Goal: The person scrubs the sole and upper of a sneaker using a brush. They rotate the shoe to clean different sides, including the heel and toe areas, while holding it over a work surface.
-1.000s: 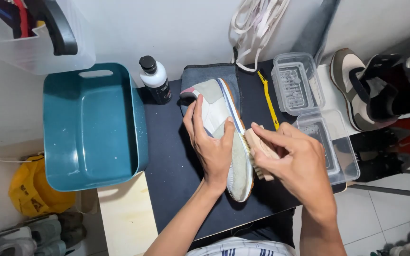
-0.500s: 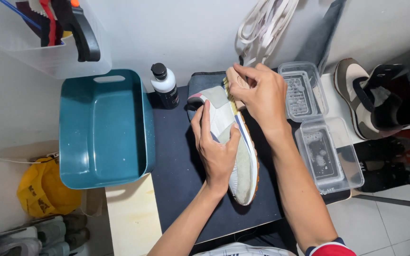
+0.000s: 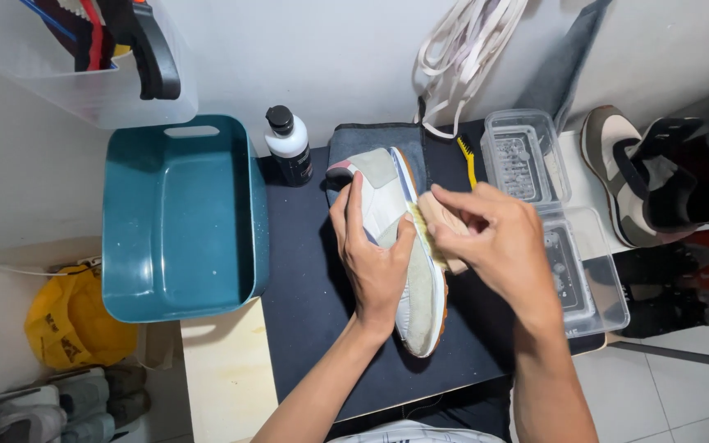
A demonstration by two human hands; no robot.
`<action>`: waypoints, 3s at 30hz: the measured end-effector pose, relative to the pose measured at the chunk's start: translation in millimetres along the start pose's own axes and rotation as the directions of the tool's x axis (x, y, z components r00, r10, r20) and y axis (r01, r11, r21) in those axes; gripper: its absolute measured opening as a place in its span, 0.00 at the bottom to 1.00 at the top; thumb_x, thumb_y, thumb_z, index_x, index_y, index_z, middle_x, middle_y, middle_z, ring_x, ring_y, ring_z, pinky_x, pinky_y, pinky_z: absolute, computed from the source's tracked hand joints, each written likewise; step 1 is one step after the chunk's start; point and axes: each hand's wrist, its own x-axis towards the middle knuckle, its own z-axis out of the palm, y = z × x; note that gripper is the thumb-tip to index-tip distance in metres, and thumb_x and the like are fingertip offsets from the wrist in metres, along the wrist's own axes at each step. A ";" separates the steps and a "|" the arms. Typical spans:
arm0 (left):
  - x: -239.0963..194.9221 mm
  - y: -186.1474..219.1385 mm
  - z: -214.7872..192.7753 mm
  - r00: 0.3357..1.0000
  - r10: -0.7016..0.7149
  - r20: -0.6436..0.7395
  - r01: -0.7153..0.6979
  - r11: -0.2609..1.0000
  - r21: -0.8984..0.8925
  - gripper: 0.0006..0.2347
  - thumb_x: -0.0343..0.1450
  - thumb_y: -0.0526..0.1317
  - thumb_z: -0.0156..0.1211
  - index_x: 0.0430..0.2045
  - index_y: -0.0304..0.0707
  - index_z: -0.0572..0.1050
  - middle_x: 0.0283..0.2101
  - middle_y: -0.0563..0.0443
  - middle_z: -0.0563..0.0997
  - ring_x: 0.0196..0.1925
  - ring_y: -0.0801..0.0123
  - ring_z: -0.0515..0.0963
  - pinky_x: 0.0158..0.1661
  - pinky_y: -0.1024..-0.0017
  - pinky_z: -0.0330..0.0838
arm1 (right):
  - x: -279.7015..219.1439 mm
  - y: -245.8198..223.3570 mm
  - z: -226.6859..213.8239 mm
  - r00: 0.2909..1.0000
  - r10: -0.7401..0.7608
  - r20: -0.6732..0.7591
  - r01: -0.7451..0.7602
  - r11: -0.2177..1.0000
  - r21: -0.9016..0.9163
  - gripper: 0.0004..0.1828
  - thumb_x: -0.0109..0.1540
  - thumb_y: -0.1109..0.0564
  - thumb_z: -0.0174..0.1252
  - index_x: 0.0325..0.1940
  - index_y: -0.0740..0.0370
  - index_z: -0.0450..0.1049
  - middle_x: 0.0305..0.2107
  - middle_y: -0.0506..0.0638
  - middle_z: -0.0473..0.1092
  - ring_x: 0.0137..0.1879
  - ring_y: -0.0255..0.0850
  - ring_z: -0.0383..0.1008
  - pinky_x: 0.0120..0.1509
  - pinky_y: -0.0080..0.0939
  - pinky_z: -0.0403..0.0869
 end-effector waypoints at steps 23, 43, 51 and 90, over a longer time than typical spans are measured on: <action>31.4 110.3 -28.8 0.870 -0.410 0.274 0.486 0.804 -0.342 0.21 0.63 0.34 0.69 0.51 0.44 0.72 0.23 0.49 0.76 0.23 0.77 0.72 0.27 0.80 0.67 | -93.1 -30.3 -15.9 0.918 -0.139 -0.372 0.123 0.990 -0.067 0.24 0.55 0.60 0.70 0.55 0.66 0.78 0.28 0.52 0.70 0.29 0.35 0.67 0.33 0.29 0.73; -15.0 65.2 -24.4 0.512 0.826 0.235 -0.721 0.562 -0.404 0.14 0.63 0.46 0.78 0.24 0.48 0.73 0.18 0.64 0.72 0.16 0.69 0.65 0.34 0.68 0.65 | -99.6 1.7 -61.8 0.704 -0.149 -0.694 0.155 0.986 -0.055 0.35 0.55 0.54 0.69 0.60 0.81 0.75 0.32 0.60 0.68 0.33 0.42 0.68 0.39 0.38 0.72; -60.5 121.0 -48.7 0.907 -0.150 0.394 0.359 0.766 -0.534 0.38 0.66 0.52 0.67 0.66 0.39 0.52 0.40 0.29 0.83 0.39 0.62 0.82 0.43 0.70 0.76 | -141.2 17.9 -54.0 0.718 -0.288 -0.634 0.148 0.953 -0.265 0.36 0.52 0.42 0.69 0.52 0.75 0.77 0.30 0.58 0.71 0.32 0.43 0.70 0.39 0.41 0.69; -44.3 58.9 -44.3 0.880 -0.026 0.474 0.191 0.934 -0.302 0.20 0.71 0.38 0.59 0.58 0.31 0.67 0.41 0.45 0.78 0.31 0.75 0.70 0.35 0.78 0.68 | -117.9 18.3 -9.7 0.828 -0.311 -0.466 0.217 0.945 -0.245 0.23 0.55 0.55 0.75 0.50 0.68 0.78 0.31 0.55 0.74 0.28 0.39 0.65 0.32 0.36 0.66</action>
